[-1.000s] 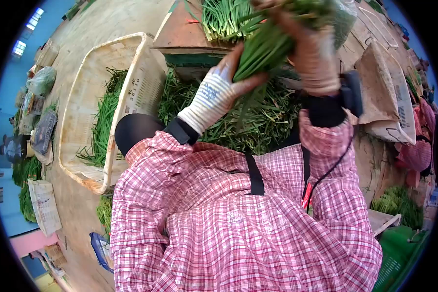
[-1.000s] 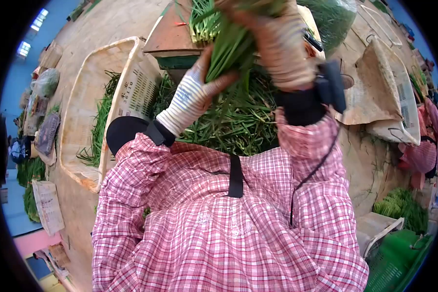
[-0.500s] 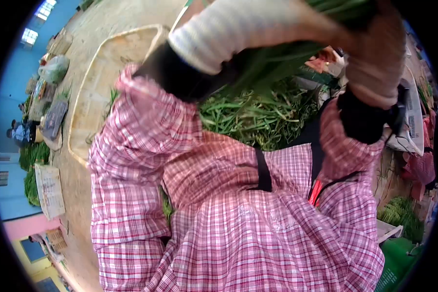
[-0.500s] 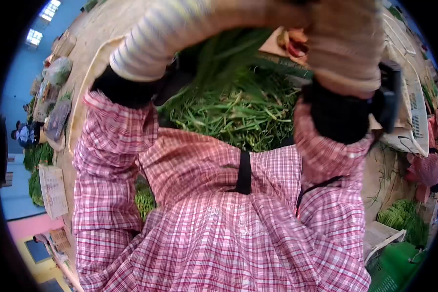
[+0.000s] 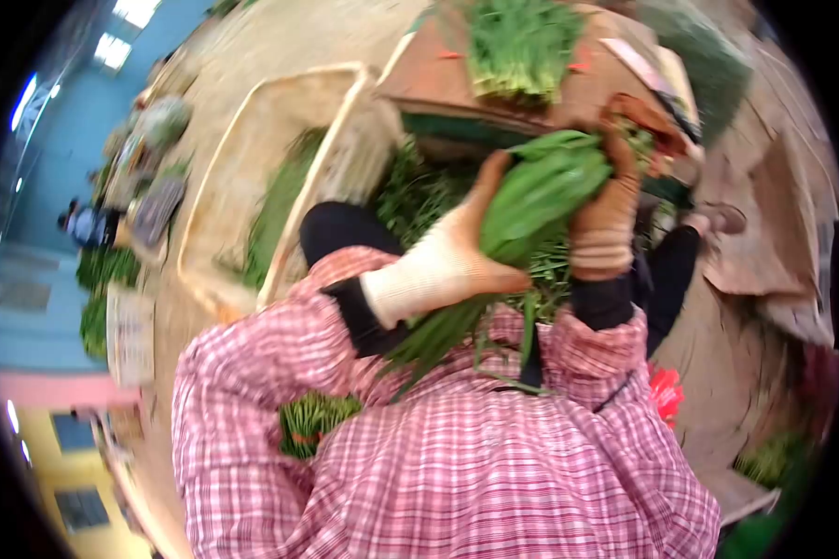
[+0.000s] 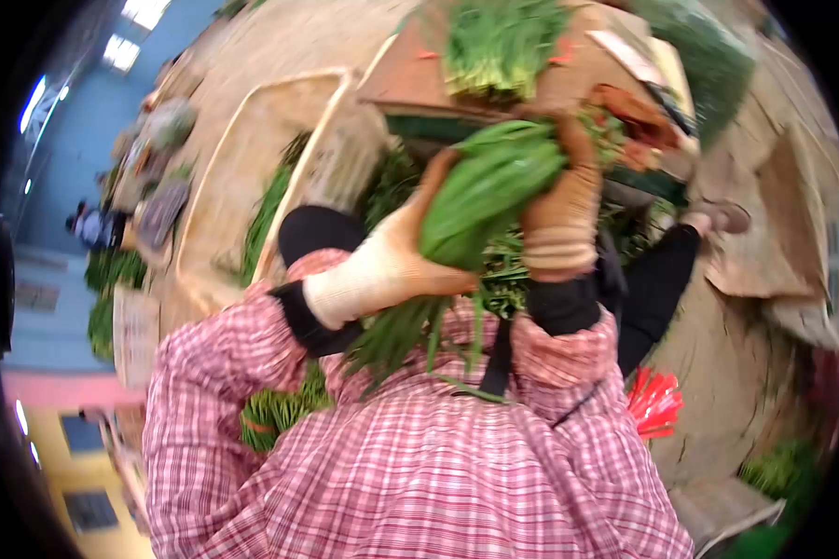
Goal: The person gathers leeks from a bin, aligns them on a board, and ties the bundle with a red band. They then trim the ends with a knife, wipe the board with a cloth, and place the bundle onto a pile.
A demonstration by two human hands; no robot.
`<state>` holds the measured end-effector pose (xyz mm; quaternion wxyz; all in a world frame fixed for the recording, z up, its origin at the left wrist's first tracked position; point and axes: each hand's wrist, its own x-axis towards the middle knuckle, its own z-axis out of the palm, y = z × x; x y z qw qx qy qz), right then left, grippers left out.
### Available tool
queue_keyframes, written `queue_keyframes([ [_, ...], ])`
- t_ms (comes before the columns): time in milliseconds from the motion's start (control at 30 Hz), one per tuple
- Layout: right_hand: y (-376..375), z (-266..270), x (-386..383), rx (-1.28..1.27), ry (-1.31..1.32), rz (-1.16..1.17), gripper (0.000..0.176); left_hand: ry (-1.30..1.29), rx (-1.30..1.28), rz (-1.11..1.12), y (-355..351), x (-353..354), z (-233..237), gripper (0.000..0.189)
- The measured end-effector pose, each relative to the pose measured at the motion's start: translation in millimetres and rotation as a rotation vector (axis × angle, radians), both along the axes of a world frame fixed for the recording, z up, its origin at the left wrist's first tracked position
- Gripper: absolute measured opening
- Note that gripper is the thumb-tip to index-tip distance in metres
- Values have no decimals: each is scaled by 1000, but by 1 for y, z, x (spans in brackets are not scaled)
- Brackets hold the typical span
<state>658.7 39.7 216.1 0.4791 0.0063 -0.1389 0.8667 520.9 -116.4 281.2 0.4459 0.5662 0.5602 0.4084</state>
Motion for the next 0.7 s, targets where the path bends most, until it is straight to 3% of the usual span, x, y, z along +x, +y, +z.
queue_keyframes([
  [33, 4, -17, 5, -73, 95, 94, 30, -67, -36, -20, -3, -1, -1, 114],
  [100, -15, -16, 5, -68, -20, 39, 38, -89, -194, -14, -12, -15, 8, 108],
  [167, -21, -19, 8, -77, -47, 134, 44, -145, -456, -21, -6, -24, 30, 97],
  [200, -25, -23, 4, -293, -64, 96, 43, -173, -472, -24, -8, -37, 32, 92],
  [233, -17, -57, 4, -459, 146, 243, 40, -216, -546, -34, -14, -48, 40, 88],
  [300, -10, -66, 4, -475, -23, 43, 26, -228, -650, 37, -29, -62, 50, 81],
  [367, 10, -111, 21, -342, 63, 101, 26, -203, -750, 201, -40, -60, 61, 58],
  [400, 18, -113, 35, -382, -139, 13, 25, -199, -746, 221, -42, -64, 58, 52],
  [500, 38, -116, 62, 511, -1529, -235, 48, -205, -777, 272, -48, -78, 39, 44],
  [567, 14, -69, 49, 817, -1521, -346, 69, -252, -791, 271, -45, -78, 29, 42],
  [600, 4, -45, 40, 829, -1489, -201, 74, -287, -779, 260, -41, -74, 25, 42],
  [633, -6, -51, 29, 902, -1430, -276, 63, -319, -770, 248, -38, -71, 21, 41],
  [700, -6, -56, 13, 972, -1410, -118, 46, -305, -803, 193, -32, -75, 18, 42],
])
